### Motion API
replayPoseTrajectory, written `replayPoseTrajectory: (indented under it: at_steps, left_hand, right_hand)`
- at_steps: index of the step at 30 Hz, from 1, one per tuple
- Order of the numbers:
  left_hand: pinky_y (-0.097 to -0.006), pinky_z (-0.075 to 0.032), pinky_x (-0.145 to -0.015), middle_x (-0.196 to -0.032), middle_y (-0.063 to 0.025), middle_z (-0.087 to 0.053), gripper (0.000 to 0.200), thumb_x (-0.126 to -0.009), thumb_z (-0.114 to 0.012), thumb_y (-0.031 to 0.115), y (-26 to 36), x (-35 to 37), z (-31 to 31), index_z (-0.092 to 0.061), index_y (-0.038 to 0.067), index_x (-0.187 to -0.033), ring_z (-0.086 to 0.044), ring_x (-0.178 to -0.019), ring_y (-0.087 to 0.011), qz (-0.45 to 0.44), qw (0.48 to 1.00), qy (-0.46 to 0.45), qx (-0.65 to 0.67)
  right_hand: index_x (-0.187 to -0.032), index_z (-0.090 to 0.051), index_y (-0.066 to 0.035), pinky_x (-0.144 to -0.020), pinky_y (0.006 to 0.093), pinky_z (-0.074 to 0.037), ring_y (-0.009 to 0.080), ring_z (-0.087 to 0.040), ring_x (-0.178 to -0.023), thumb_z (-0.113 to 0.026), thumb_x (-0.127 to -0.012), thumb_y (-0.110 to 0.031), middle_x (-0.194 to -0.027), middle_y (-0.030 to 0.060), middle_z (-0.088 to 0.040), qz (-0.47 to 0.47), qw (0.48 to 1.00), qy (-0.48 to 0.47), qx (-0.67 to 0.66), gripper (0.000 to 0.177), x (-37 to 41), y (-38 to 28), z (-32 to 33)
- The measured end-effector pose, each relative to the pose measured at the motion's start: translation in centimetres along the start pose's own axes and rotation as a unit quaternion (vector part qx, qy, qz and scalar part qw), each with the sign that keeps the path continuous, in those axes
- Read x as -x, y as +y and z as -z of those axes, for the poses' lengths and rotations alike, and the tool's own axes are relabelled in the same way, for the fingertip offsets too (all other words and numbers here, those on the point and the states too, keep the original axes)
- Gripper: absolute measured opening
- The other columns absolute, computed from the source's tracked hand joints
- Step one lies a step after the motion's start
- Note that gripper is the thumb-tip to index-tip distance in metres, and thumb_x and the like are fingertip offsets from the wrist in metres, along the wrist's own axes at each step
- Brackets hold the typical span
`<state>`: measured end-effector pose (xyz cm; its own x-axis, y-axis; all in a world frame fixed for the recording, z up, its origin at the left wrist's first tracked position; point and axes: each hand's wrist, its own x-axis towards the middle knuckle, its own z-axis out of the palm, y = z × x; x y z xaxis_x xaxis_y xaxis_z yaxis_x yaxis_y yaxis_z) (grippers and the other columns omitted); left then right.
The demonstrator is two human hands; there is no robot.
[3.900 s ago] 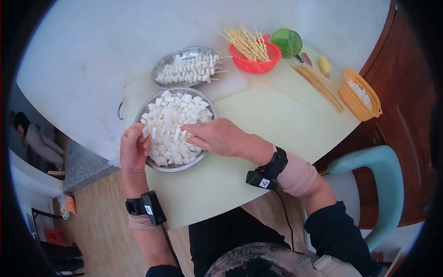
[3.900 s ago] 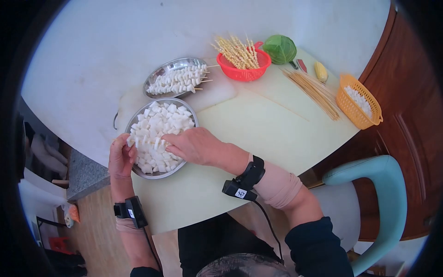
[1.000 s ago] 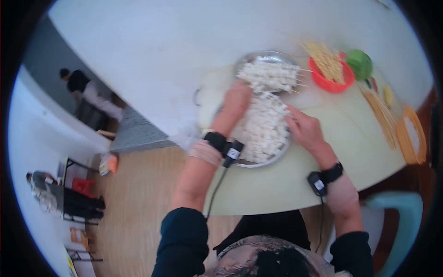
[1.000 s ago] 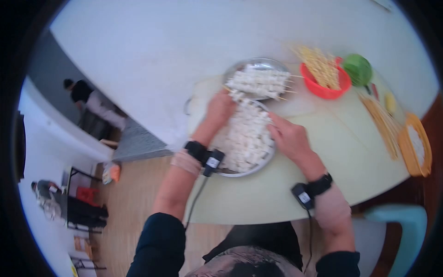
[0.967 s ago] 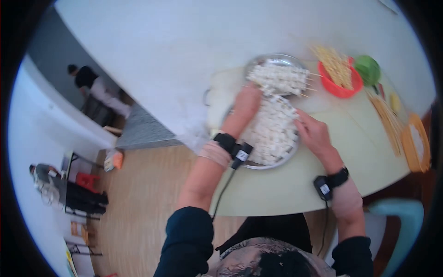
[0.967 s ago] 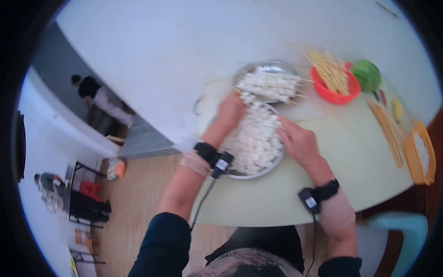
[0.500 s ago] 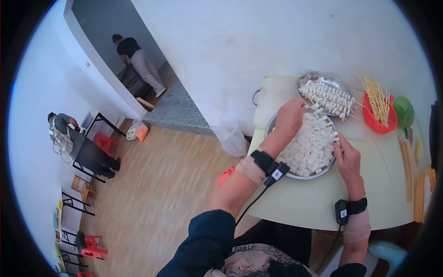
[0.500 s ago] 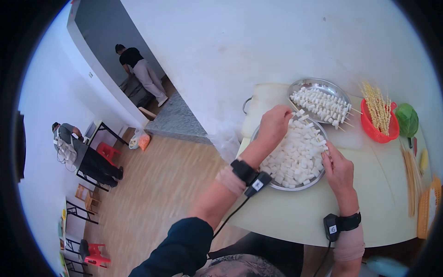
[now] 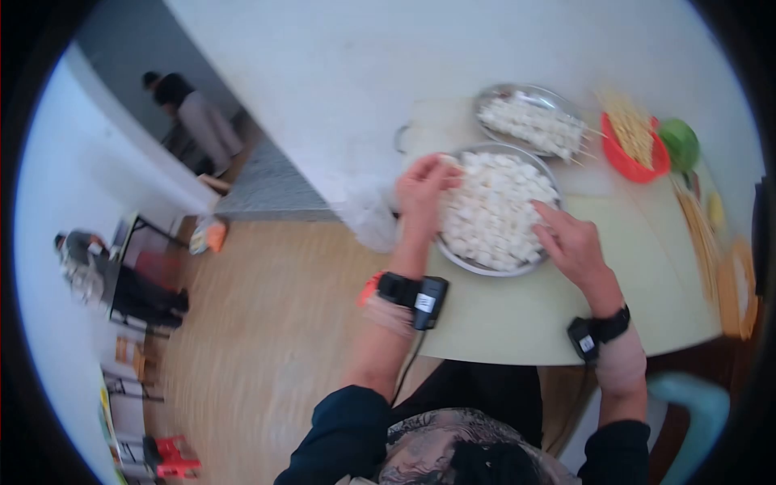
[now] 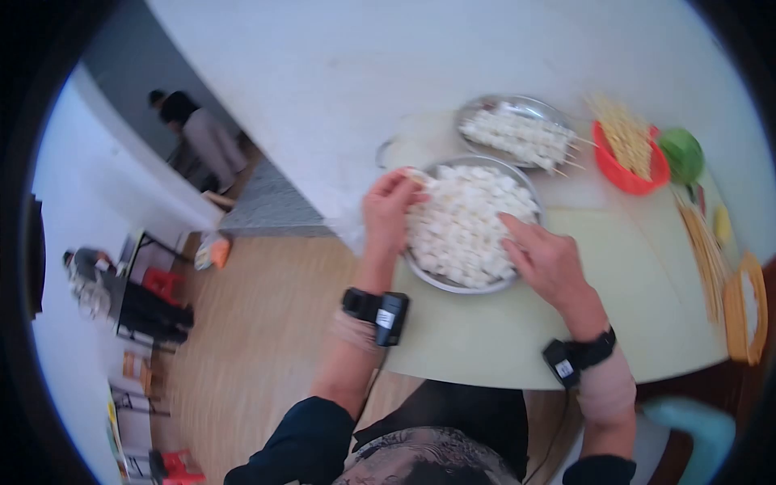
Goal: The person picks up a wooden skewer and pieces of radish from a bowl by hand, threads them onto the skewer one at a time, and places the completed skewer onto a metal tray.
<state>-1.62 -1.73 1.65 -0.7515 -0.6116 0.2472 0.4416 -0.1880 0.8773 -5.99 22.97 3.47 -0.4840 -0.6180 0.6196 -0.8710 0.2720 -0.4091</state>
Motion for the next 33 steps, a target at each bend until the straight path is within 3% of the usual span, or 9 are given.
replayPoseTrajectory:
  at_steps: [4,7,10,20,33]
  left_hand:
    - [-0.0239,-0.055,-0.062,-0.087,-0.0128,-0.065,0.021,-0.086,-0.058,0.001,-0.1,-0.4,0.3,-0.054,-0.007,-0.105,-0.068,-0.079,-0.0222,0.006,0.999,-0.019,0.032]
    - [-0.0234,-0.056,-0.060,-0.088,-0.0136,-0.064,0.021,-0.086,-0.057,0.000,0.5,0.0,0.2,-0.053,-0.007,-0.106,-0.068,-0.082,-0.0251,0.000,0.999,-0.017,-0.037]
    - [-0.0261,-0.058,-0.066,-0.096,-0.0174,-0.063,0.022,-0.088,-0.055,0.000,0.6,0.0,0.0,-0.051,-0.008,-0.108,-0.067,-0.089,-0.0286,-0.017,0.999,-0.022,-0.040]
    - [-0.0299,-0.059,-0.070,-0.098,-0.0170,-0.062,0.024,-0.089,-0.052,-0.001,0.5,0.8,-1.2,-0.050,-0.009,-0.112,-0.066,-0.090,-0.0260,-0.046,0.996,0.006,-0.073]
    - [-0.0303,-0.058,-0.075,-0.097,-0.0177,-0.063,0.017,-0.089,-0.055,0.001,0.3,1.1,-1.1,-0.050,-0.008,-0.103,-0.066,-0.092,-0.0278,-0.076,0.992,0.008,-0.104]
  right_hand:
    - [-0.112,-0.061,-0.012,-0.051,0.0344,-0.047,0.0243,-0.061,-0.060,-0.061,-0.086,-0.021,-0.072,0.0075,-0.062,0.010,0.998,-0.017,0.057,0.028,0.3,-0.1,-0.2]
    - [-0.111,-0.061,-0.013,-0.051,0.0352,-0.046,0.0246,-0.061,-0.060,-0.059,-0.087,-0.024,-0.072,0.0076,-0.063,0.009,0.997,-0.033,0.076,0.026,0.5,-0.1,-0.5]
    - [-0.111,-0.061,-0.012,-0.052,0.0362,-0.047,0.0259,-0.061,-0.060,-0.057,-0.088,-0.025,-0.073,0.0089,-0.063,-0.009,0.996,-0.031,0.079,0.027,0.7,0.1,-0.7]
    - [-0.113,-0.060,-0.014,-0.051,0.0360,-0.048,0.0252,-0.060,-0.057,-0.059,-0.086,-0.023,-0.070,0.0079,-0.062,-0.027,0.989,-0.039,0.138,0.029,0.6,0.2,-0.3]
    - [-0.106,-0.056,-0.012,-0.050,0.0361,-0.050,0.0262,-0.061,-0.055,-0.056,-0.088,-0.024,-0.064,0.0082,-0.059,-0.021,0.986,-0.039,0.158,0.022,0.8,0.0,-0.4]
